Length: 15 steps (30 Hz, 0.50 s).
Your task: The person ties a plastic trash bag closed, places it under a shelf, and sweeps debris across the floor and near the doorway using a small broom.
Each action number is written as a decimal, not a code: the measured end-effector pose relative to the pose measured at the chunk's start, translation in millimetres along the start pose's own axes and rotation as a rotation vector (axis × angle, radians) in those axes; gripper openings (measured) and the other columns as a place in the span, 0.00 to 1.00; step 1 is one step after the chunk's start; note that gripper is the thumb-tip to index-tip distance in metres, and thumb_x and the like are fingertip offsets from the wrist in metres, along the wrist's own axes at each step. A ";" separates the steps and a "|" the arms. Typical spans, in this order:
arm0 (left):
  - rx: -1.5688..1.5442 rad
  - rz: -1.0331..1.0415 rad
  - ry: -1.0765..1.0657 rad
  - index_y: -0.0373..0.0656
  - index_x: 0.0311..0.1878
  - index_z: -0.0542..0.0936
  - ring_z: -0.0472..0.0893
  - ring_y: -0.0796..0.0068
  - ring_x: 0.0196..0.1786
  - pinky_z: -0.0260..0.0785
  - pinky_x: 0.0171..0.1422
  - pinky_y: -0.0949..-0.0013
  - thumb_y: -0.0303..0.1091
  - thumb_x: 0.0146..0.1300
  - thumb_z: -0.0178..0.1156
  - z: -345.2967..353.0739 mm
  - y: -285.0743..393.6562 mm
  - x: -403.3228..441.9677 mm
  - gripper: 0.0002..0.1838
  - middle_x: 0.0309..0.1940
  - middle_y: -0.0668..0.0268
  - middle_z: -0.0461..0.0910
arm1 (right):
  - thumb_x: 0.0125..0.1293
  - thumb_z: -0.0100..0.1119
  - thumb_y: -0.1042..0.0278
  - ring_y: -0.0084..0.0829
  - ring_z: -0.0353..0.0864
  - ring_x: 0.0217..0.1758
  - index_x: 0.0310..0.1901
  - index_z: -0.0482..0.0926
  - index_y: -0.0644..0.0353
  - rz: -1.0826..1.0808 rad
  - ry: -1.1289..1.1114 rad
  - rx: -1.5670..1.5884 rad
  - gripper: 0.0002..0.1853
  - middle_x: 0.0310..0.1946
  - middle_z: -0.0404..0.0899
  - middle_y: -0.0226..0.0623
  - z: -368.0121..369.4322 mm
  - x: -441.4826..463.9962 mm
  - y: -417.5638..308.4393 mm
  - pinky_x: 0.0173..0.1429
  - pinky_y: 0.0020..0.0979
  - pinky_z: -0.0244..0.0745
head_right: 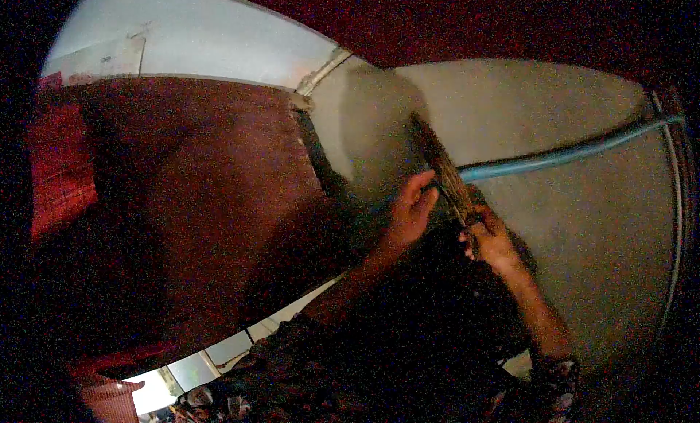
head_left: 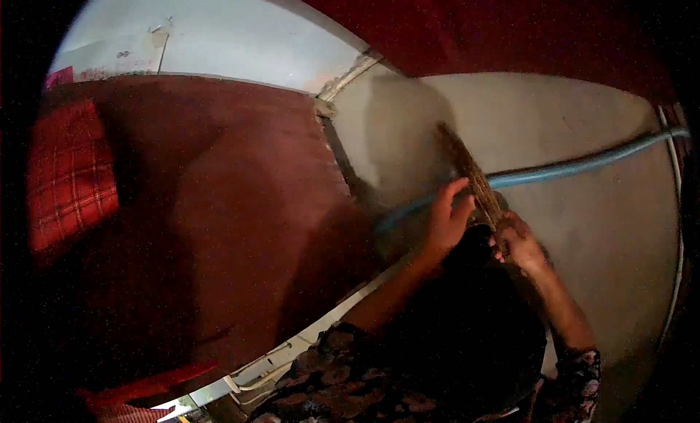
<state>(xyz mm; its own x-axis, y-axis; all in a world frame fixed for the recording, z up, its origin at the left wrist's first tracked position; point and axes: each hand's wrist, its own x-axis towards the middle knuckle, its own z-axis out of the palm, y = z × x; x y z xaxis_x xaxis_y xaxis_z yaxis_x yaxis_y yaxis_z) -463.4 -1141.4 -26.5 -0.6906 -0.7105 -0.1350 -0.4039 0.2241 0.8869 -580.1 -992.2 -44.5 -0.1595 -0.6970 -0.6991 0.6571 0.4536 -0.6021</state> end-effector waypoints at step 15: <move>1.624 -0.174 -0.429 0.34 0.61 0.67 0.46 0.51 0.73 0.32 0.71 0.39 0.56 0.59 0.52 -137.2 -10.6 -35.6 0.36 0.69 0.50 0.53 | 0.66 0.45 0.69 0.21 0.69 0.25 0.52 0.67 0.62 -0.453 -0.101 -0.249 0.14 0.22 0.70 0.30 10.8 24.0 54.9 0.28 0.26 0.67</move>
<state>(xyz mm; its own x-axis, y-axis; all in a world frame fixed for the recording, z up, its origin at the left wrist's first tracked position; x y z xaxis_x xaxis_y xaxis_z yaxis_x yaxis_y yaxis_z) -352.2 -1209.9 29.5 -0.5655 -0.6406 -0.5195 -0.4542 0.7677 -0.4521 -539.9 -990.0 -90.1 -0.3072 -0.8981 -0.3146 0.3420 0.2043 -0.9172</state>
